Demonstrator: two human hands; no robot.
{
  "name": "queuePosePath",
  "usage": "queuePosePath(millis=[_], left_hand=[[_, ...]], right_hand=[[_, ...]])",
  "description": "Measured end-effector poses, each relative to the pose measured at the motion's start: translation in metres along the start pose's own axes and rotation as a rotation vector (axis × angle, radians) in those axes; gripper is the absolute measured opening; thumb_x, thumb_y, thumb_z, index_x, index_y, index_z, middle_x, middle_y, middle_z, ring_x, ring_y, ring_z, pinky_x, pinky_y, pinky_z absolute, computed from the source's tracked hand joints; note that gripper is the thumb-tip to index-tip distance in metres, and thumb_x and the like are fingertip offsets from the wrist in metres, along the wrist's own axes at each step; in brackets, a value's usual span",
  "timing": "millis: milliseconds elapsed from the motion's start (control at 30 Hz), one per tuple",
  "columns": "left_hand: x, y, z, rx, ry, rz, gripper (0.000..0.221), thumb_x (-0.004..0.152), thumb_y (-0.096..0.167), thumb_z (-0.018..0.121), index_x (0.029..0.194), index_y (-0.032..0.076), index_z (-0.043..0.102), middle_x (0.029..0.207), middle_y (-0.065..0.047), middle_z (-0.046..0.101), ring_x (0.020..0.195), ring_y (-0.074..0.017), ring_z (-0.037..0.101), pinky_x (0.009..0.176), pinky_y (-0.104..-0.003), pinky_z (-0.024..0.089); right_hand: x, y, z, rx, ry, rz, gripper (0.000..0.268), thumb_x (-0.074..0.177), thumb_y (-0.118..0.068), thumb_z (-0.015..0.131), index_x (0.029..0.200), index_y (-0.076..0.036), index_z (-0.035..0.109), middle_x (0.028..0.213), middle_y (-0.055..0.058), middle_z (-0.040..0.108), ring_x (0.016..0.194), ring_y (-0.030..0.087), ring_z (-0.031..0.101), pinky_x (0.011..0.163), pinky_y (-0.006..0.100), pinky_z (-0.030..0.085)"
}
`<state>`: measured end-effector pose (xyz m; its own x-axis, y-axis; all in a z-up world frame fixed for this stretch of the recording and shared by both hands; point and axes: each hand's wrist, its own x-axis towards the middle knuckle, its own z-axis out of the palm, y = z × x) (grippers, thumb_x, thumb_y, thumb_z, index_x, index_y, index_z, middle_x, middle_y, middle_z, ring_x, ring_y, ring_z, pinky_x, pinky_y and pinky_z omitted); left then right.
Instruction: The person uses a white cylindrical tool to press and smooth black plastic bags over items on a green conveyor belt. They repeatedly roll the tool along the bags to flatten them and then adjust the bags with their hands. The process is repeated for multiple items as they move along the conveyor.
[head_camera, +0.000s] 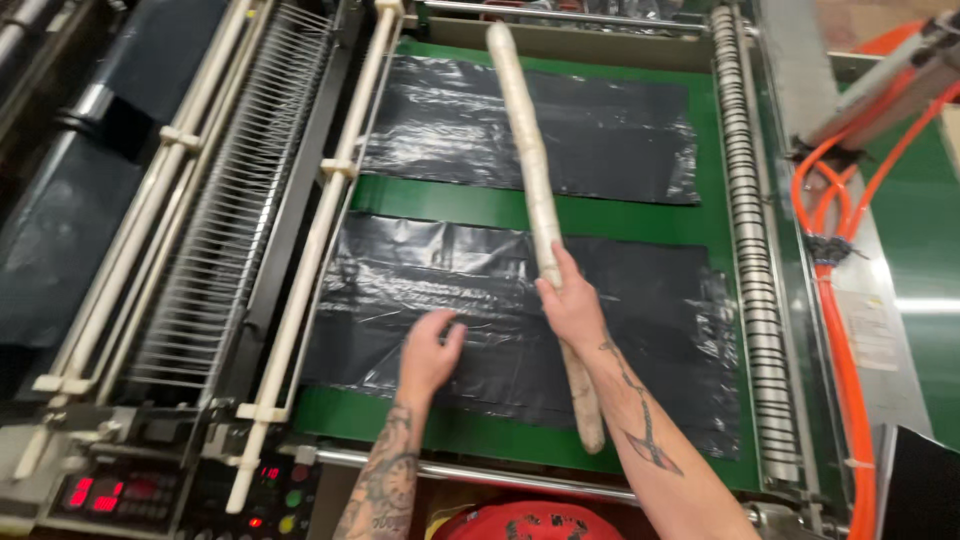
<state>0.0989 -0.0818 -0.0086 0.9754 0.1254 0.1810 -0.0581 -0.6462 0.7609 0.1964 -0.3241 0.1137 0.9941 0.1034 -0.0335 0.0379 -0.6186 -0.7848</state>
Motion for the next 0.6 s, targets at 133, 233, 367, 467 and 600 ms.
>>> queuePosePath(millis=[133,233,367,467,600], left_hand=[[-0.007,-0.032,-0.066,0.141,0.273,-0.024,0.033,0.095,0.028,0.068,0.122,0.008,0.073,0.118,-0.015,0.073,0.117,-0.0312,0.067,0.105,-0.041,0.05],[-0.013,-0.044,-0.097,0.259,0.351,0.002,0.039,0.093,0.027,0.07,0.126,0.007,0.07,0.122,-0.017,0.071,0.118,-0.0326,0.066,0.105,-0.042,0.05],[-0.006,-0.065,-0.11,0.375,0.38,0.063,0.046,0.088,0.03,0.074,0.126,0.005,0.07,0.125,-0.019,0.069,0.12,-0.0348,0.065,0.106,-0.044,0.05],[0.014,-0.072,-0.104,0.331,0.399,0.069,0.039,0.094,0.024,0.068,0.125,0.001,0.07,0.122,-0.02,0.07,0.117,-0.0358,0.066,0.105,-0.045,0.051],[0.059,-0.076,-0.039,0.247,0.442,0.12,0.033,0.097,0.018,0.065,0.123,-0.001,0.069,0.118,-0.022,0.07,0.114,-0.0381,0.067,0.102,-0.045,0.052]], right_hand=[[-0.007,-0.044,0.037,0.168,-0.127,-0.05,0.067,0.09,-0.027,0.067,0.154,-0.03,0.047,0.066,0.015,0.073,0.074,0.034,0.076,0.072,0.047,0.057],[-0.013,-0.073,0.053,0.272,-0.232,-0.09,0.068,0.089,-0.021,0.067,0.154,-0.03,0.047,0.058,0.012,0.071,0.059,0.029,0.073,0.059,0.039,0.056],[-0.023,-0.099,0.062,0.383,-0.416,-0.064,0.071,0.095,-0.02,0.064,0.16,-0.025,0.038,0.06,0.014,0.071,0.054,0.028,0.072,0.053,0.035,0.058],[-0.029,-0.103,0.065,0.502,-0.445,-0.038,0.073,0.095,-0.018,0.063,0.161,-0.02,0.034,0.058,0.017,0.069,0.051,0.031,0.071,0.051,0.035,0.058],[-0.019,-0.074,0.072,0.597,-0.38,0.051,0.073,0.094,-0.015,0.062,0.161,-0.019,0.033,0.06,0.017,0.069,0.052,0.028,0.071,0.051,0.032,0.06]])
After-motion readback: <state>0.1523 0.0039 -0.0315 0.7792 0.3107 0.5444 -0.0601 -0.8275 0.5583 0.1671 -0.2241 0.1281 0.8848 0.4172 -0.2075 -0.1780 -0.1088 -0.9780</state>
